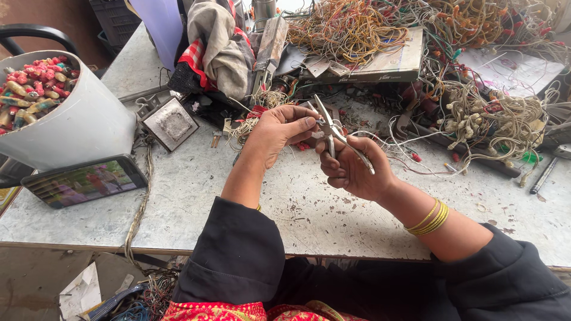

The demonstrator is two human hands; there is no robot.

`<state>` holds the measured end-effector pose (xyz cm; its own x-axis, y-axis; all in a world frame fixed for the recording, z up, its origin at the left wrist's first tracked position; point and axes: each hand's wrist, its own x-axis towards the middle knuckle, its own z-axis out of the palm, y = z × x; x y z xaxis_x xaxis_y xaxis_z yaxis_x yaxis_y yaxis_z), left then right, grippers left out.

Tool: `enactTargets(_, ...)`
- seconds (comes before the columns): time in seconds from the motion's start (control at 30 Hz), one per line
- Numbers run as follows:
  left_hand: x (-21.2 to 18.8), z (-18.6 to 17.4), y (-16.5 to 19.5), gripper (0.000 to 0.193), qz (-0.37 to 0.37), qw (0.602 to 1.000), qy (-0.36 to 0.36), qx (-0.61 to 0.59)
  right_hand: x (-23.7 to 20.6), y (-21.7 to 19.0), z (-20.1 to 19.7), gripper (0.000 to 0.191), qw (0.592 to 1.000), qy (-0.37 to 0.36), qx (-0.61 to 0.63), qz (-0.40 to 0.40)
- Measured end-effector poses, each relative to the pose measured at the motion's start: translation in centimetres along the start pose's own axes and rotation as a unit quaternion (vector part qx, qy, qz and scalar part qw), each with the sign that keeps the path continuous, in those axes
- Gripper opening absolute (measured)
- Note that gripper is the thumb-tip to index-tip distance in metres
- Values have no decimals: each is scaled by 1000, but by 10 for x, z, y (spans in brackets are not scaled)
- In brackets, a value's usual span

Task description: The person untangles a bundle of electrical wires and uses pliers to strip insulation and cut individual strands. They repeatedly handle the wires, separating and trimming them while seated at a cluttered workbench.

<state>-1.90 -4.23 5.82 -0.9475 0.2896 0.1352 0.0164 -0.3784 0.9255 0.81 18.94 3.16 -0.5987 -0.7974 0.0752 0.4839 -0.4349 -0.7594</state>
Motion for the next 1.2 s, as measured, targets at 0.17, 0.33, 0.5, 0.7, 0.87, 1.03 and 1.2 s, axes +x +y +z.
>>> enactTargets(0.17, 1, 1, -1, 20, 37, 998, 8, 40, 1, -3, 2, 51, 999, 1, -52, 4)
enactTargets(0.33, 3, -2, -7, 25, 39, 986, 27, 157, 1, -10, 0, 34, 987, 99, -120, 35)
enactTargets(0.5, 14, -1, -21, 21, 152, 969, -2, 193, 7, -2, -5, 29, 956, 211, -195, 50)
enactTargets(0.7, 28, -7, -35, 18, 70, 994, -10, 84, 15, 7, -15, 33, 949, 238, -206, 38)
enactTargets(0.87, 35, -14, -45, 20, 70, 995, -61, 37, 17, 9, -22, 34, 954, 222, -198, 41)
enactTargets(1.03, 38, -13, -52, 18, 72, 995, -36, 57, 17, 10, -21, 21, 951, 222, -217, 13)
enactTargets(1.2, 33, -6, -47, 18, 107, 987, 8, 120, 12, -1, -17, 25, 946, 223, -234, -11)
